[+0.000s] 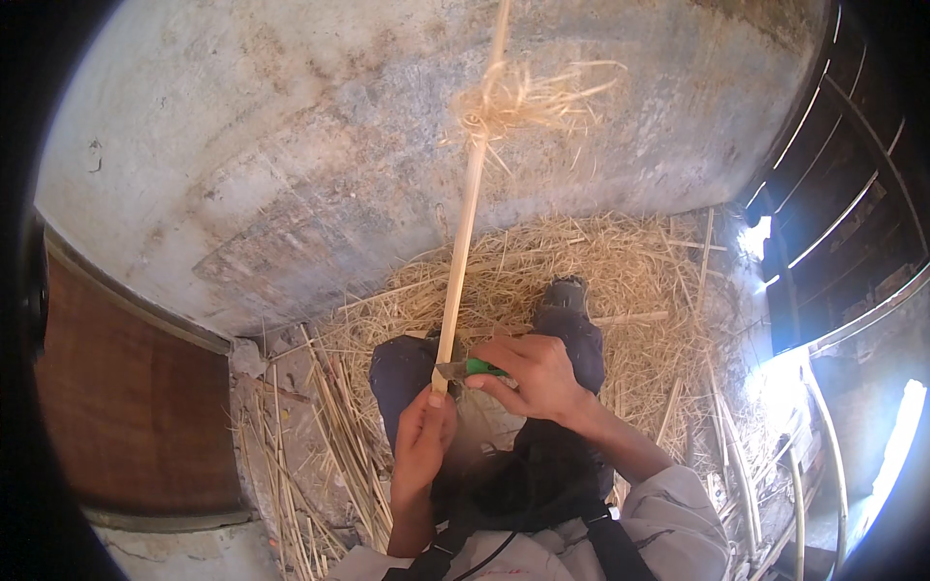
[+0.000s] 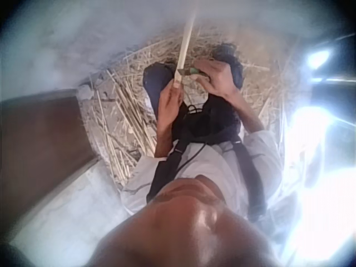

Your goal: The person uses a small green folding knife to shave thin strips from a long wooden stick while sitting on a straw-covered floor. The person holds the stick with one hand and uses the other hand to peel away fibers, creating a gathered bunch of wood shavings along the length of the wood.

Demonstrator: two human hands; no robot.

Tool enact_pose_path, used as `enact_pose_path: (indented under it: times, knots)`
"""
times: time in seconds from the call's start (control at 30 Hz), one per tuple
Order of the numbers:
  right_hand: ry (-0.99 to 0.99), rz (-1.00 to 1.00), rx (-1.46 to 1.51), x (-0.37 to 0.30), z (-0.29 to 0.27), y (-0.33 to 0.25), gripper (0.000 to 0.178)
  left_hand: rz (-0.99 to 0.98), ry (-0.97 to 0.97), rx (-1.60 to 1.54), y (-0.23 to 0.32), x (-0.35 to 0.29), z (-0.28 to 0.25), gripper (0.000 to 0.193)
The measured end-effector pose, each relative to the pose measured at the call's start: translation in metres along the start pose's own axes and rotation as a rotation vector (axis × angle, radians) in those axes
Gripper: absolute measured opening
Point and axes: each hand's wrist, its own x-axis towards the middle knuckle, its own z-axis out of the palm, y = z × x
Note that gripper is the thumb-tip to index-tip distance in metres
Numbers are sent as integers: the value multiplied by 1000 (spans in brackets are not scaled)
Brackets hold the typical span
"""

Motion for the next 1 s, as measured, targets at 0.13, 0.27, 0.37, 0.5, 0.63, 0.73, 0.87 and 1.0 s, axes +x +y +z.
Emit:
enact_pose_path:
  times: [0.13, 0.27, 0.37, 0.5, 0.63, 0.73, 0.87, 1.0]
  knots:
    - [47, -38, -140, 3, -5, -8, 33, 21, -44, -108, 0, -2, 2, 38]
    - [60, -41, -223, 6, -10, -13, 33, 19, -26, -71, -2, -4, 1, 37]
    - [92, -55, -265, 8, -9, -12, 34, 53, 4, -28, -5, -5, 1, 36]
    - [108, -39, -267, 14, -13, -11, 33, 44, 22, 120, -5, -7, -4, 39]
    - [145, -11, -251, 17, -17, -4, 30, 66, 31, 120, -5, -10, -1, 36]
    - [166, 44, -249, 27, -22, -1, 27, 72, 54, 136, -10, -16, -2, 35]
    - [134, 44, -253, 36, -26, -2, 24, 56, 50, 127, -10, -18, -5, 35]
    - [317, 114, -204, 46, -32, 21, 25, 45, 63, 250, -12, -27, -6, 37]
